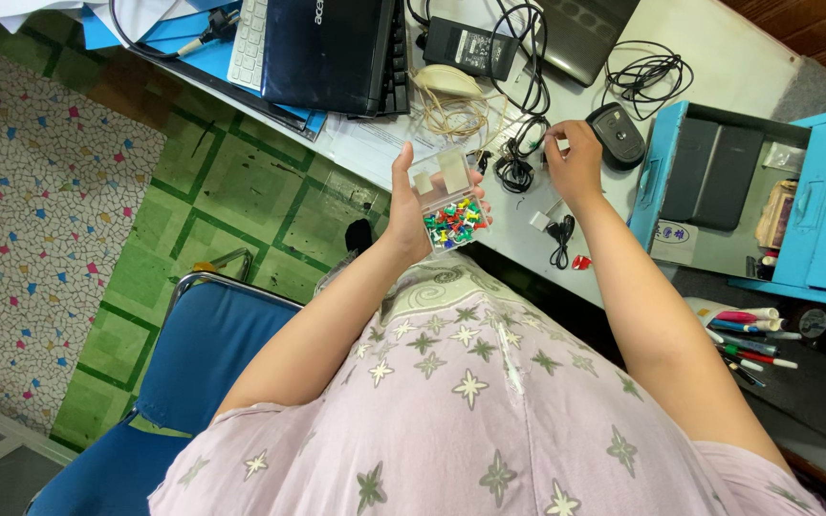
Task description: The person sorts small colorful plastic pieces from a clear container onto a desk, then places the container into a blue wall-mounted cabinet. They also handle a small black circular object and a USB cable on the desk.
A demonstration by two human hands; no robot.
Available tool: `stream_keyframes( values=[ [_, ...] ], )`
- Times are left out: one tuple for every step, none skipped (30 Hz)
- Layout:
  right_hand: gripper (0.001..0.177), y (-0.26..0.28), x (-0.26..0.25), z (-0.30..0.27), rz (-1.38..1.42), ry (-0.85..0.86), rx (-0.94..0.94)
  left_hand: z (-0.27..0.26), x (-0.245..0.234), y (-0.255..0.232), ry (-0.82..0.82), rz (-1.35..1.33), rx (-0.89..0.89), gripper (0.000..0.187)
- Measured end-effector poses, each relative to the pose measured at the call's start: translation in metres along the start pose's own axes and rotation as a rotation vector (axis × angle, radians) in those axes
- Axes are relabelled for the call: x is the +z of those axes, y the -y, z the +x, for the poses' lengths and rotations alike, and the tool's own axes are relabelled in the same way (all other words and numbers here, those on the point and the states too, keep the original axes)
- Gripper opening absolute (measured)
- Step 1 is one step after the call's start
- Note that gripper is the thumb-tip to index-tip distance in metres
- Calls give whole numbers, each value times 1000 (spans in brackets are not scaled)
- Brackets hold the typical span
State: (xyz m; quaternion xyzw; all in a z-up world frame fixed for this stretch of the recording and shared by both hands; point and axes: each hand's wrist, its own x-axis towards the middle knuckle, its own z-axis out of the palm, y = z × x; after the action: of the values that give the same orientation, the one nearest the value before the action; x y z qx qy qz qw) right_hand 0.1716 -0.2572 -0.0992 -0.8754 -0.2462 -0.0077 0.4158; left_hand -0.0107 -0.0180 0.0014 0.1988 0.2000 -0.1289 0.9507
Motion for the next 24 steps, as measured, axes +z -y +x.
stream_keyframes(
  values=[
    [5,-2,0,-1,4,-9,4,0,1,1,1,5,0,101],
    [5,-4,0,-1,7,-18,8,1,2,2,3,9,-1,101],
    [5,-5,0,-2,-6,-12,12,1,3,3,5,14,-2,101],
    [5,-7,-1,-2,-20,-5,15,1,4,4,2,14,-5,101],
    [5,-9,-1,-3,-33,1,18,2,4,5,-2,15,-7,100],
    [5,-10,-1,-3,-28,2,22,2,4,5,-8,16,-8,100],
    [5,-11,0,-3,-24,4,26,2,4,6,-4,17,-9,100],
    [5,-12,0,-3,-19,6,28,1,5,6,0,17,-8,100],
    [6,-13,1,-3,-33,9,36,1,5,6,3,18,-8,101],
    [7,-14,2,-2,-46,12,44,1,4,6,0,24,-6,101],
    [8,-15,3,-2,-60,16,53,0,4,6,-4,29,-4,101],
    [10,-16,4,-1,-95,23,39,-1,3,5,-8,35,0,101],
    [12,-18,6,1,-130,31,26,-1,3,5,-11,33,0,101],
    [14,-19,8,2,-164,40,14,-2,2,4,-15,30,0,101],
    [16,-21,11,3,-188,49,7,-2,1,4,-19,27,-1,101],
    [18,-22,13,4,-212,58,0,-3,0,4,-20,25,-1,102],
    [20,-23,16,5,-236,67,-8,-4,-1,4,-20,23,-1,102],
    [21,-24,19,6,-278,86,-6,-5,-2,4,-20,21,0,102],
    [21,-25,22,8,-320,105,-4,-5,-3,3,-21,14,0,102],
    [22,-25,24,9,-363,125,-2,-5,-4,3,-22,6,0,102],
    [22,-26,26,10,-403,135,-11,-6,-5,3,-23,-2,0,101],
    [22,-27,28,11,-443,146,-19,-6,-6,3,-25,-4,7,101],
    [23,-27,30,12,-483,157,-27,-6,-7,4,-27,-6,14,100],
    [21,-27,33,12,-532,166,-36,-7,-8,4,-29,-7,21,100]
  ],
)
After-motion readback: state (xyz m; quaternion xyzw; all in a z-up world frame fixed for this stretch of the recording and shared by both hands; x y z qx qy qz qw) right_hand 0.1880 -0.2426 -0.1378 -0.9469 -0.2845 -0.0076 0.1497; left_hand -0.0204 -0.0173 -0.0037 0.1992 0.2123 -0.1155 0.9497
